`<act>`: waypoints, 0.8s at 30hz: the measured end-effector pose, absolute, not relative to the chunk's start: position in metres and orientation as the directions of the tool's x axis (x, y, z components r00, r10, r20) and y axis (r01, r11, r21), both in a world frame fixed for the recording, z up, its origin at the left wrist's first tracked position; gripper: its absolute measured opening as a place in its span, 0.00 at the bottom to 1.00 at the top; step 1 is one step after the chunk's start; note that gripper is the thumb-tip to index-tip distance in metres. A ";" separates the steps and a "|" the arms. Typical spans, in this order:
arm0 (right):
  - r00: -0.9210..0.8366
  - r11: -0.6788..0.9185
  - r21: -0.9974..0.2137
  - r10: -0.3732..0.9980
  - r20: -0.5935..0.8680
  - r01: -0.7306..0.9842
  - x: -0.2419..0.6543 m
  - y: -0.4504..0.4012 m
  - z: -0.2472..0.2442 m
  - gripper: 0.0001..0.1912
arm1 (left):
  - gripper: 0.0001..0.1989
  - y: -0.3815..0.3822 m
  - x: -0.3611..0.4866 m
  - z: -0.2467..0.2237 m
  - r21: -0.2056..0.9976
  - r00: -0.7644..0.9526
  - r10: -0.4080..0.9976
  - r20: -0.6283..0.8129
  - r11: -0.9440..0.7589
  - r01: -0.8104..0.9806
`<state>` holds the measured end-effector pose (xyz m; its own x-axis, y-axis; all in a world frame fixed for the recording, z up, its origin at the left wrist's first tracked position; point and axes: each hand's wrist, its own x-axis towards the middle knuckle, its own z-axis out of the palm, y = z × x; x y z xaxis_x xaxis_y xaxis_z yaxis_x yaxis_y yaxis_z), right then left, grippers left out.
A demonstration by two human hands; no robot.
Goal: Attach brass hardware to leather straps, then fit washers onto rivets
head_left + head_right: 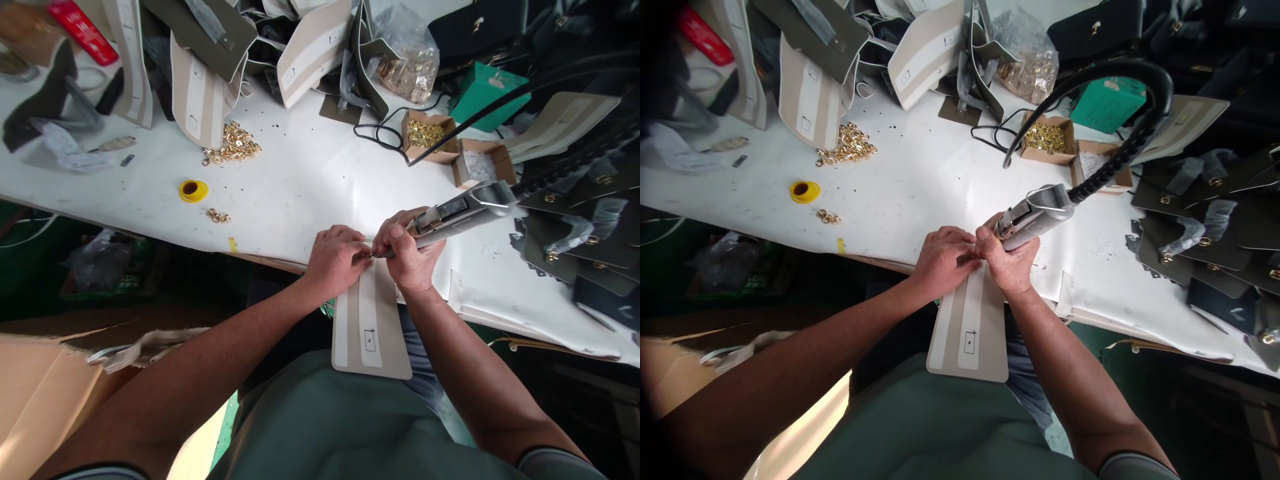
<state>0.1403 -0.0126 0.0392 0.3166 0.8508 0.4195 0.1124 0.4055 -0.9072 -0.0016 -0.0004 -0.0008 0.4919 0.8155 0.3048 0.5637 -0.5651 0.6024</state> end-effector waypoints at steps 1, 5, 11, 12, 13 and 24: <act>0.315 0.405 -0.908 0.852 0.417 0.106 0.140 -0.013 0.039 0.22 | 0.04 0.000 -0.002 -0.001 0.600 0.493 0.815 0.304 -0.566 0.566; 0.314 0.370 -0.919 0.864 0.393 0.134 0.141 -0.013 0.038 0.21 | 0.04 -0.001 -0.002 0.001 0.598 0.495 0.814 0.306 -0.568 0.565; 0.306 0.368 -0.924 0.872 0.382 0.104 0.142 -0.010 0.037 0.19 | 0.04 -0.002 -0.003 0.002 0.607 0.499 0.814 0.298 -0.565 0.559; 0.297 0.379 -0.921 0.873 0.388 0.092 0.142 -0.009 0.036 0.19 | 0.04 -0.002 -0.003 0.002 0.608 0.499 0.813 0.298 -0.565 0.557; 0.287 0.389 -0.917 0.872 0.396 0.085 0.142 -0.009 0.036 0.19 | 0.05 -0.002 -0.003 0.002 0.609 0.499 0.814 0.298 -0.565 0.557; 0.265 0.404 -0.906 0.867 0.423 0.124 0.144 -0.012 0.033 0.21 | 0.06 -0.003 -0.003 0.003 0.596 0.511 0.811 0.286 -0.568 0.567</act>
<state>0.1437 -0.0119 0.0334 0.2654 0.8666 0.4225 0.1242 0.4039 -0.9063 -0.0033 -0.0026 0.0033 0.5111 0.8105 0.2860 0.5671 -0.5680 0.5964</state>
